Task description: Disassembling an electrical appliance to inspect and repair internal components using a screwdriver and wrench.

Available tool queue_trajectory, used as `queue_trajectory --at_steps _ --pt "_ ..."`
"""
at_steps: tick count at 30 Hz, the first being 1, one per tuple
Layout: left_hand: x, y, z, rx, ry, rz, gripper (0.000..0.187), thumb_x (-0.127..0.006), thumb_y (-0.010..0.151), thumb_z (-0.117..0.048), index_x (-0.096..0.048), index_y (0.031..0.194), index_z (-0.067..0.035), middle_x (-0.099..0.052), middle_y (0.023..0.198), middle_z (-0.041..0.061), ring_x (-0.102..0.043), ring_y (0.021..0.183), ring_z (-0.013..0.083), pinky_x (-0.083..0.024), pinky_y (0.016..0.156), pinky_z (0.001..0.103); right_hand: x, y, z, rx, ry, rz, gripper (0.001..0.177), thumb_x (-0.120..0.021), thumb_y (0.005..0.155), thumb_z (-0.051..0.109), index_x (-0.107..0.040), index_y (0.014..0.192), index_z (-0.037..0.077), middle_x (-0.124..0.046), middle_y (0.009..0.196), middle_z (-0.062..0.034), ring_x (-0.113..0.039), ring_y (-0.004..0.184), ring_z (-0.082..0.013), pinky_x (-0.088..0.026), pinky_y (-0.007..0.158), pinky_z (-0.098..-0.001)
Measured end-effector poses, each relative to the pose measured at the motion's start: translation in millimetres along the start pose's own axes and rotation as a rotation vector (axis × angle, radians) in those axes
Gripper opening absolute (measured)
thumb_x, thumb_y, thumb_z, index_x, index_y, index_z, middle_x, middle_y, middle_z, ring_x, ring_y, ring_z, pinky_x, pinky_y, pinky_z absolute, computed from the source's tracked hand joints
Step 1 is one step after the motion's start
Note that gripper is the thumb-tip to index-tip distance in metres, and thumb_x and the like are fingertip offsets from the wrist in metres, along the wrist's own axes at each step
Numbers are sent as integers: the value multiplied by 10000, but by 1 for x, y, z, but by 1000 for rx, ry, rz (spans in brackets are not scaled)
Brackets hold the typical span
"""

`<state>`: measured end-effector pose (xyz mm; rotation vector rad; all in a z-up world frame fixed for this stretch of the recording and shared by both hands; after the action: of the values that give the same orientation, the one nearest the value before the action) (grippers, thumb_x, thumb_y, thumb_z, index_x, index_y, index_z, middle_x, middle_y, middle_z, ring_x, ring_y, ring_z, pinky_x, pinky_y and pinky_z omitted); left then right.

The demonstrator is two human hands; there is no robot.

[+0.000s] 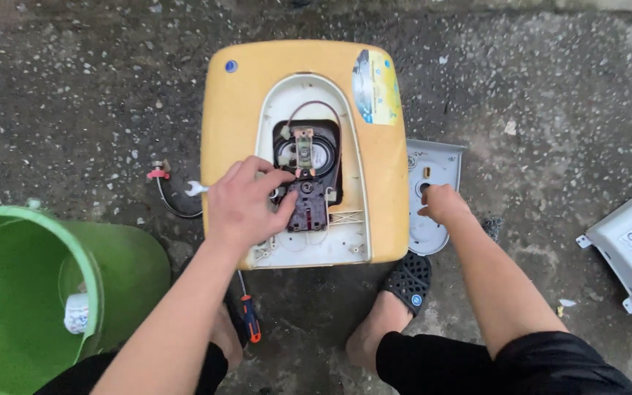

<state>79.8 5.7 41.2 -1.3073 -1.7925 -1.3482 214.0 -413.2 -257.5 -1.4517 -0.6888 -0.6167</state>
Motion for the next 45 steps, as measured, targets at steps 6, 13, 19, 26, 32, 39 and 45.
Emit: queue_trajectory --at_steps 6,13,19,26,32,39,45 --pt "-6 -3 4 3 2 20 138 -757 823 -463 -766 916 -361 -581 894 -78 -662 812 170 -555 672 299 -72 44 -44 -63 -44 42 342 -909 787 207 -827 1115 152 -758 1049 -198 -763 993 -424 -660 771 -515" --pt "-7 -1 5 2 12 39 149 -757 817 -476 -763 919 -368 -569 893 -77 -658 796 176 -553 653 306 -49 -4 -51 -46 16 -188 237 -701 911 52 -788 1120 -19 -695 1096 -303 -728 1009 -507 -639 826 -553" --pt "-9 -2 6 10 -11 43 141 -762 811 -451 -761 927 -371 -565 886 -85 -647 772 173 -550 638 314 -93 23 -75 -92 112 -208 241 -675 921 28 -791 1131 9 -715 1067 -258 -746 1007 -470 -636 844 -519" --pt "-9 -2 6 20 -3 50 145 -761 796 -448 -762 925 -380 -575 890 -91 -656 795 162 -555 650 302 -116 35 -108 -276 391 -302 235 -793 775 24 -826 986 123 -786 907 -138 -761 977 -412 -602 888 -483" --pt "-7 -1 5 14 -21 30 142 -764 798 -433 -770 924 -367 -582 877 -76 -659 788 178 -562 660 318 -91 15 -103 -360 467 -357 202 -803 733 83 -799 919 161 -800 864 -71 -756 1008 -341 -569 952 -442" --pt "-9 -5 9 -18 -36 -44 159 -774 782 -430 -759 918 -351 -575 871 -58 -671 815 190 -571 682 324 21 12 -79 -178 398 -569 258 -874 699 207 -807 948 193 -791 853 -32 -765 958 -289 -555 917 -410" --pt "-9 -6 8 29 -40 -45 199 -765 750 -444 -758 925 -350 -590 875 -75 -674 838 167 -576 708 311 181 -71 0 45 419 -732 341 -825 772 191 -772 1107 153 -789 975 -41 -727 1063 -298 -518 980 -434"
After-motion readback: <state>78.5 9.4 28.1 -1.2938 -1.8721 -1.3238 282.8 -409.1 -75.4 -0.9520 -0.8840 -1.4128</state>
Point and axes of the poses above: each hand's wrist, its own y-axis towards the middle knuckle, its own x-axis out of the back of the hand, z = x × y, the point moved 8 cm from there along y, towards the middle knuckle
